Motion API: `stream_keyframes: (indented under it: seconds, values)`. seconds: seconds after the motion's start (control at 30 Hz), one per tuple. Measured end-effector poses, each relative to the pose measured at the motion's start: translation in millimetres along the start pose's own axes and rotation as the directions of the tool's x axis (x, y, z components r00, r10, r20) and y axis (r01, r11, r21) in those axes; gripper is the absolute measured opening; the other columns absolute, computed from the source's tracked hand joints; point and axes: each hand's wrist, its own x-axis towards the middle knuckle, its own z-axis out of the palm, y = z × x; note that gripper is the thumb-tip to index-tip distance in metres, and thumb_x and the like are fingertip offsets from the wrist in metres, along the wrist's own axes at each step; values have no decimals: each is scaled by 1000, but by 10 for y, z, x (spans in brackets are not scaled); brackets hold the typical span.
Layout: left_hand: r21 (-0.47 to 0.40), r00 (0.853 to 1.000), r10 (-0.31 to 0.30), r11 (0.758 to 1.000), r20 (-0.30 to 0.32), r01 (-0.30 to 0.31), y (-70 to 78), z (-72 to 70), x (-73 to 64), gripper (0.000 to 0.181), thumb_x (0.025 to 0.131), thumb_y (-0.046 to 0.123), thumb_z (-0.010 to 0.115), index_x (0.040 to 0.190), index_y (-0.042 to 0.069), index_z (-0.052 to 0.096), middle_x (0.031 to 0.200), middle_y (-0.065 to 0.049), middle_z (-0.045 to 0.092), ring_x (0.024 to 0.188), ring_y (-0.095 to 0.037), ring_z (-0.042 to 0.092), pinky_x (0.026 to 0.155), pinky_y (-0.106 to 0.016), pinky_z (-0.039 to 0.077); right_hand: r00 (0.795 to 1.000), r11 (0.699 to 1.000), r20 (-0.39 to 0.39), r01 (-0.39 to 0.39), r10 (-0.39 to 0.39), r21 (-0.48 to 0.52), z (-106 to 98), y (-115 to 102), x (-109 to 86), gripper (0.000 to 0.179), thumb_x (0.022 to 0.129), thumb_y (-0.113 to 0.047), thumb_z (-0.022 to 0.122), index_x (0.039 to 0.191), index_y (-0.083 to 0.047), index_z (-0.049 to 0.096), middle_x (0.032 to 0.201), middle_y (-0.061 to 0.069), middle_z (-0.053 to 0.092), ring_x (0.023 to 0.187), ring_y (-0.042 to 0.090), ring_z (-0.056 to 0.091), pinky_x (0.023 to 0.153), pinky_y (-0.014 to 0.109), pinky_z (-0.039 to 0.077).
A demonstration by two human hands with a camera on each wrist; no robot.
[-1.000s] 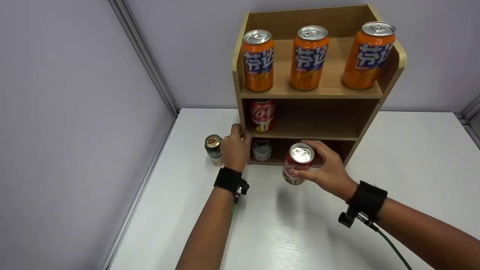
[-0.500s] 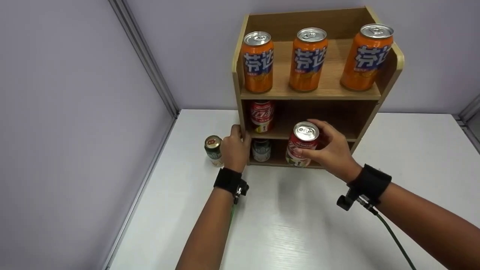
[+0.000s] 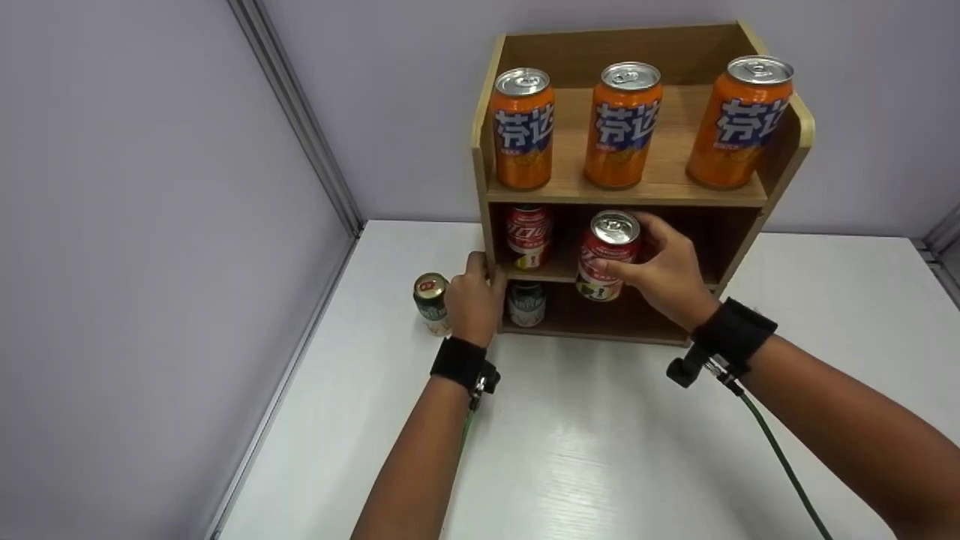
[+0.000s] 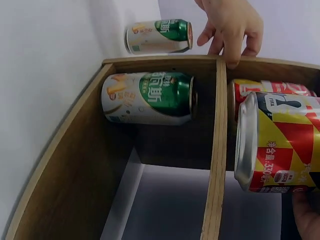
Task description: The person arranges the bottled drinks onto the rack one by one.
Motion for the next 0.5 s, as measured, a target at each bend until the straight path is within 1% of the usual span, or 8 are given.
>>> stream_keyframes:
  seconds: [0.13,0.23,0.4,0.5]
  values:
    - [2,1000,1,1000,17,-1,8,-6,10,18,89,20,66,98,5,61,70,-6,68,51,-18,61,46,-36,46,998,998,-8,-57,57,11,-8,30,93,74,73,-27,86,135,-5,52,122,9,62,107,21,61,85,31,51]
    - [7,1000,-3,1000,22,3,3,-5,14,18,90,20,66,99,5,61,70,-6,67,51,-18,61,46,-36,46,996,996,-7,-87,87,15,-8,44,179,74,74,-28,86,136,-6,51,125,8,61,111,21,59,92,35,47]
    - [9,1000,-8,1000,27,8,-14,3,7,20,90,21,66,100,5,61,70,-6,67,52,-20,62,47,-37,46,995,995,-17,-95,96,30,3,73,317,77,75,-27,85,140,-10,47,134,5,55,122,19,52,102,37,39]
    - [1,999,-10,1000,31,10,-16,-3,2,19,90,21,66,99,5,61,69,-6,66,52,-19,61,47,-37,46,995,995,-19,-99,100,13,12,90,372,82,75,-29,86,143,-13,44,139,3,52,127,18,47,106,37,34]
